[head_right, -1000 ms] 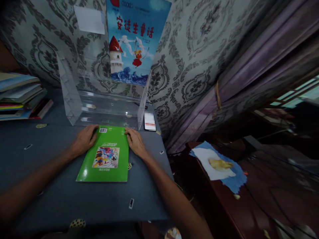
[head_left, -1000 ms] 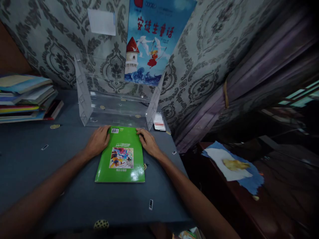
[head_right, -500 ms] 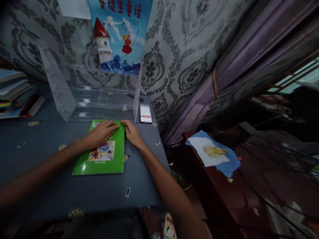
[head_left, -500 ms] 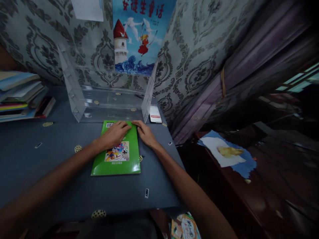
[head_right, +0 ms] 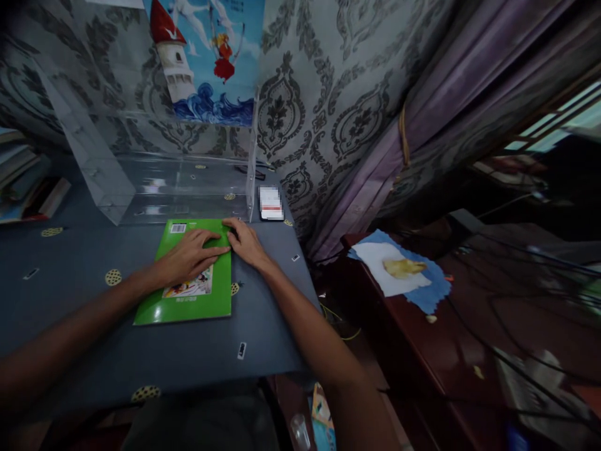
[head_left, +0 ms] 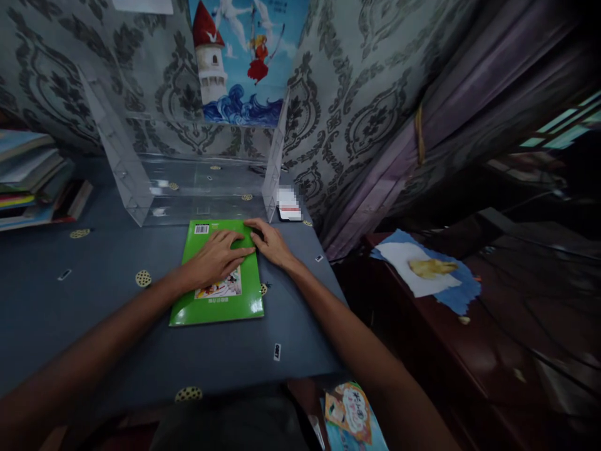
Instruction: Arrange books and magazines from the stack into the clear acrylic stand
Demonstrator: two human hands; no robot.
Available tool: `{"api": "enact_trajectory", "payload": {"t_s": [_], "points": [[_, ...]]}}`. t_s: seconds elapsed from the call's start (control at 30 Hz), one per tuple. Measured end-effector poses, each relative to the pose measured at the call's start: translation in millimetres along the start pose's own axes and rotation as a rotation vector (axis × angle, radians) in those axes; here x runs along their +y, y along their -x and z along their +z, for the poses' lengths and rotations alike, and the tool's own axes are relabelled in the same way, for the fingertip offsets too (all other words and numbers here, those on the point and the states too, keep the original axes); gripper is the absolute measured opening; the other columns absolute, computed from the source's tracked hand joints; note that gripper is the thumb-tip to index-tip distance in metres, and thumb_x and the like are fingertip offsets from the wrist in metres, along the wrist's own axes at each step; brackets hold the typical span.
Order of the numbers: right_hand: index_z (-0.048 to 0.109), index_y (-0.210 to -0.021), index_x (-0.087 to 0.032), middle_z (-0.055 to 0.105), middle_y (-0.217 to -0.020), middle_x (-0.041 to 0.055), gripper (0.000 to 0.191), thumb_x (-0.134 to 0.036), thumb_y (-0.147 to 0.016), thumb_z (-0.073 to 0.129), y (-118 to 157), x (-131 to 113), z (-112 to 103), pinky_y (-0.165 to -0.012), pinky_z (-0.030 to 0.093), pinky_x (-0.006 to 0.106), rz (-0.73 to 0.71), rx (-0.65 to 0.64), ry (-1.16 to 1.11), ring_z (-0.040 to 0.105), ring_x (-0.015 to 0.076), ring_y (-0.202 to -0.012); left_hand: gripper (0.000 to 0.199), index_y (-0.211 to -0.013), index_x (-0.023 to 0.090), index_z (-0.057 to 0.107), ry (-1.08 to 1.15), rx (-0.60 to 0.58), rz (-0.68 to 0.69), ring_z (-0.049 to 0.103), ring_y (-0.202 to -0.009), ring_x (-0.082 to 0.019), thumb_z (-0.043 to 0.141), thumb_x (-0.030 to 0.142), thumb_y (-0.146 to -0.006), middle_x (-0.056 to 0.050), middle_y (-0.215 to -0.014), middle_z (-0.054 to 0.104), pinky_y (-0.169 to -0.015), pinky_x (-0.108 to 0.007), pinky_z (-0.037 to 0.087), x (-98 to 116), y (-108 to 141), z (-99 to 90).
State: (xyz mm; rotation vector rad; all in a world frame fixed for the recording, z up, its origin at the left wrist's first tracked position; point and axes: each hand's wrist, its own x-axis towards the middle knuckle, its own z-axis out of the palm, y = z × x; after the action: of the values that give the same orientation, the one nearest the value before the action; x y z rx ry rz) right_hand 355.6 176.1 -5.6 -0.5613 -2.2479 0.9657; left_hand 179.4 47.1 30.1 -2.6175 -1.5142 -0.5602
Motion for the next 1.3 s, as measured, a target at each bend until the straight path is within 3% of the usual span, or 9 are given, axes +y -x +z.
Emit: {"api": "enact_trajectory", "payload": {"t_s": [0.23, 0.43, 0.73, 1.0, 1.3], "points": [[0.058, -0.126, -0.021, 0.066, -0.130, 0.0096, 0.036, -0.021, -0.092, 0.049, 1.6, -2.9, -0.7, -0.110, 0.047, 0.044, 0.002, 0.003, 0.000, 0.061, 0.0225, -0.124, 0.038, -0.137, 0.033, 0.061, 0.199, -0.126, 0.171, 0.050, -0.117, -0.026, 0.045, 0.026, -0.103, -0.011, -0.128, 0.057, -0.101, -0.047, 0.045, 34.4, 22.1, -22.2], [0.058, -0.128, -0.024, 0.066, -0.131, 0.0078, 0.036, -0.023, -0.094, 0.049, 1.4, -1.8, -0.7, -0.112, 0.046, 0.044, -0.007, -0.007, 0.003, 0.060, 0.0219, -0.126, 0.039, -0.129, 0.033, 0.065, 0.250, -0.192, 0.247, 0.051, -0.126, -0.025, 0.050, 0.017, -0.098, -0.008, -0.132, 0.058, -0.118, -0.055, 0.031, 57.1, 34.2, -34.1], [0.058, -0.128, -0.022, 0.066, -0.130, 0.0086, 0.036, -0.020, -0.093, 0.047, 1.9, -2.8, 1.1, -0.111, 0.047, 0.045, -0.015, 0.001, 0.058, 0.061, 0.0233, -0.123, 0.044, -0.129, 0.033, 0.065, 0.228, -0.194, 0.239, 0.050, -0.128, -0.025, 0.053, 0.011, -0.092, -0.007, -0.133, 0.058, -0.118, -0.052, 0.034, 61.0, 36.1, -35.4], [0.059, -0.129, -0.021, 0.066, -0.130, 0.0101, 0.036, -0.026, -0.094, 0.050, 3.3, -4.8, 0.0, -0.109, 0.046, 0.046, -0.052, 0.006, 0.112, 0.060, 0.0253, -0.123, 0.056, -0.134, 0.039, 0.060, 0.166, -0.221, 0.255, 0.045, -0.135, -0.026, 0.055, 0.006, -0.089, -0.006, -0.141, 0.055, -0.118, -0.055, 0.033, 64.4, 41.3, -31.5], [0.059, -0.131, -0.021, 0.064, -0.136, 0.0119, 0.038, -0.029, -0.095, 0.051, 4.2, 2.2, 3.5, -0.114, 0.042, 0.049, -0.071, 0.011, 0.167, 0.057, 0.0264, -0.128, 0.061, -0.136, 0.033, 0.059, 0.139, -0.185, 0.225, 0.050, -0.134, -0.026, 0.052, -0.001, -0.086, -0.008, -0.139, 0.059, -0.114, -0.052, 0.041, 68.5, 52.2, -30.2]]}}
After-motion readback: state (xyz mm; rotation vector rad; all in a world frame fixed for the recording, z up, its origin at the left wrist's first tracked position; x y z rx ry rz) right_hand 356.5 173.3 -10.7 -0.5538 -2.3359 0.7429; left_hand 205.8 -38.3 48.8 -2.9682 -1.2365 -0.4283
